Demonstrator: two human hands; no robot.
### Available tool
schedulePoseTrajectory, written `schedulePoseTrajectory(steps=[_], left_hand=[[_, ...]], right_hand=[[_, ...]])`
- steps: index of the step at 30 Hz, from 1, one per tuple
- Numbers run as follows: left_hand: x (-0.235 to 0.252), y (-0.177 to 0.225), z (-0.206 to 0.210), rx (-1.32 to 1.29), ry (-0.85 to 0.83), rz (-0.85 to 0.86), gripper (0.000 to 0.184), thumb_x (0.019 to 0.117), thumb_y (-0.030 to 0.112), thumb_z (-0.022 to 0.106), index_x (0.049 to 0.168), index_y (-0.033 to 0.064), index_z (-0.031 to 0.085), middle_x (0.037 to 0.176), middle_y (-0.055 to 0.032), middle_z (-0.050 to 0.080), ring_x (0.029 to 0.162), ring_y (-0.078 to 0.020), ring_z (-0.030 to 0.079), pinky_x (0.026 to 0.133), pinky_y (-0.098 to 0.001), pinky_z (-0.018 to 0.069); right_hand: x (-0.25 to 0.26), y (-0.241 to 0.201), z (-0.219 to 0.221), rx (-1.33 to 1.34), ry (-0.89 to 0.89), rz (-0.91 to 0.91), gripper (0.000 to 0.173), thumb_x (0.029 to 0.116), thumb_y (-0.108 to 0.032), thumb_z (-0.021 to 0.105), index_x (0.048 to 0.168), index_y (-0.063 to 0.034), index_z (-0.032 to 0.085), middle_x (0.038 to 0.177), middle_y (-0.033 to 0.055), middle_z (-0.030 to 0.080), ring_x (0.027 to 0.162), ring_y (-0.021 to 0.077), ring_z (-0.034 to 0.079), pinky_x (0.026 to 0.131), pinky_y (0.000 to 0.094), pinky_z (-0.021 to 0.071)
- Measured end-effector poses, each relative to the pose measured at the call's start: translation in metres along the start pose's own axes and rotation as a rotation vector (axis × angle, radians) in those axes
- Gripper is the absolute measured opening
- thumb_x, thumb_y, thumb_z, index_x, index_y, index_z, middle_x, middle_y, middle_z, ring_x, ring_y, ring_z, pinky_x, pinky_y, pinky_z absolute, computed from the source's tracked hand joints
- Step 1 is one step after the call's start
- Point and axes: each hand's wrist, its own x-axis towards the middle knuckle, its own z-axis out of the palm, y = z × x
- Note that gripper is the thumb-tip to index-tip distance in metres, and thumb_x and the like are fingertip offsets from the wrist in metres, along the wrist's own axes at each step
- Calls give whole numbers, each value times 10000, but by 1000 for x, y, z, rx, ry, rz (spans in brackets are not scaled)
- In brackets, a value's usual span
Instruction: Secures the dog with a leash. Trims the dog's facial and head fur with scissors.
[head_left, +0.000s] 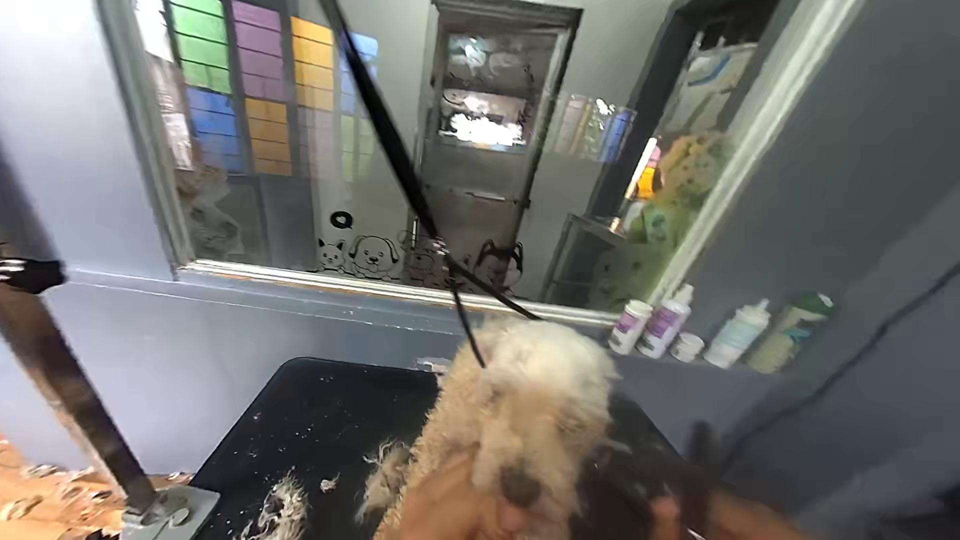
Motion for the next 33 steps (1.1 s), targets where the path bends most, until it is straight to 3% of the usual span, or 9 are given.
schedulePoseTrajectory(steps=[4, 9, 19, 26, 33], left_hand=[[-1, -7, -12, 39, 6, -38, 219, 1067, 327, 554, 986, 230, 734, 1048, 143, 727, 996, 35, 667, 894, -189, 562], [-5, -15, -20, 47, 67, -51, 238, 1061, 388, 542, 994, 302, 754, 987, 190, 733, 927, 61, 672, 844, -162, 556], [-2, -9, -15, 48, 27, -24, 206, 1064, 334, 559, 1030, 271, 752, 1060, 182, 726, 1003, 68, 652, 899, -158, 536], [-4, -8, -14, 34, 17, -17, 200, 1063, 317, 564, 1046, 257, 755, 1080, 167, 728, 1028, 53, 654, 928, -171, 533], [-4, -7, -12, 34, 8, -25, 207, 1064, 328, 560, 1056, 262, 756, 1075, 177, 726, 1019, 64, 650, 913, -157, 531]], right_hand=[[9, 17, -1, -73, -145, -39, 468, 994, -234, 690, 1432, -135, 557, 1010, 100, 715, 902, 144, 720, 802, 318, 625], [25, 23, 1, -130, -205, -83, 455, 1001, -233, 682, 1421, -109, 559, 999, 105, 701, 881, 130, 706, 795, 283, 615], [35, 4, -11, -242, -264, -71, 476, 1002, -301, 658, 1434, -131, 553, 943, 98, 698, 792, 146, 697, 690, 315, 610], [22, 8, -16, -162, -258, -72, 465, 993, -296, 678, 1410, -120, 573, 946, 92, 713, 820, 113, 705, 724, 274, 608], [15, 10, -16, -172, -274, -29, 454, 990, -297, 677, 1394, -116, 581, 930, 97, 701, 787, 123, 696, 687, 279, 603]])
